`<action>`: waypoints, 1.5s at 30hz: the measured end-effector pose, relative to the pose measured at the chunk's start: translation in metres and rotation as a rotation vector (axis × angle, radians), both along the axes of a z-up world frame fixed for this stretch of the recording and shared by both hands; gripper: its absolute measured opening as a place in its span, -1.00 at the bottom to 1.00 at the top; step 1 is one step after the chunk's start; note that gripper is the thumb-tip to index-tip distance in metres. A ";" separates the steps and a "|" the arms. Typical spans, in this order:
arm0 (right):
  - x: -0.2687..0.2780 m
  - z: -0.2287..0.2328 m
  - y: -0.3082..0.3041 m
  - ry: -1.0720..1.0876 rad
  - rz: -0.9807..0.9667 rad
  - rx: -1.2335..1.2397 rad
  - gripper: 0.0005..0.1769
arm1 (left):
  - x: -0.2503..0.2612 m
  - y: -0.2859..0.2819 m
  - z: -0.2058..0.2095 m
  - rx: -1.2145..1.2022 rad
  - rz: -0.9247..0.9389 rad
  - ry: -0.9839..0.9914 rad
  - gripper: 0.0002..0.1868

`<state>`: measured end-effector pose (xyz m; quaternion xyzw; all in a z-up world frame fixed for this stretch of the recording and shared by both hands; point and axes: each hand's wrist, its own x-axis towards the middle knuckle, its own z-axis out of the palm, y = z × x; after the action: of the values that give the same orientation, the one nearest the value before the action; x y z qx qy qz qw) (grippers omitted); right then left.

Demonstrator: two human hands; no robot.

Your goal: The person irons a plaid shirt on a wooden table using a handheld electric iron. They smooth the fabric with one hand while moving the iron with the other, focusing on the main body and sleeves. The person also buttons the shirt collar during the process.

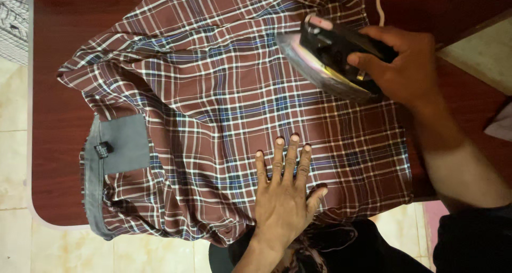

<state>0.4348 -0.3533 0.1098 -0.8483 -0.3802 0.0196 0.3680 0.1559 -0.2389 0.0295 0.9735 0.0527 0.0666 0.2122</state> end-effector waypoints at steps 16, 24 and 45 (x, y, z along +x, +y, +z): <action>0.005 -0.003 -0.010 -0.036 0.096 -0.019 -0.61 | -0.001 0.000 -0.004 0.020 -0.004 0.003 -0.14; 0.003 0.001 -0.011 0.090 0.130 -0.121 -0.57 | -0.001 0.000 -0.004 0.035 -0.004 0.002 -0.15; -0.007 0.007 0.004 -0.079 0.360 -0.196 -0.56 | -0.002 0.002 -0.002 0.017 -0.006 -0.013 -0.17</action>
<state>0.4273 -0.3496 0.1166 -0.7986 -0.5360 0.0885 0.2591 0.1543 -0.2372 0.0278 0.9750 0.0479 0.0728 0.2042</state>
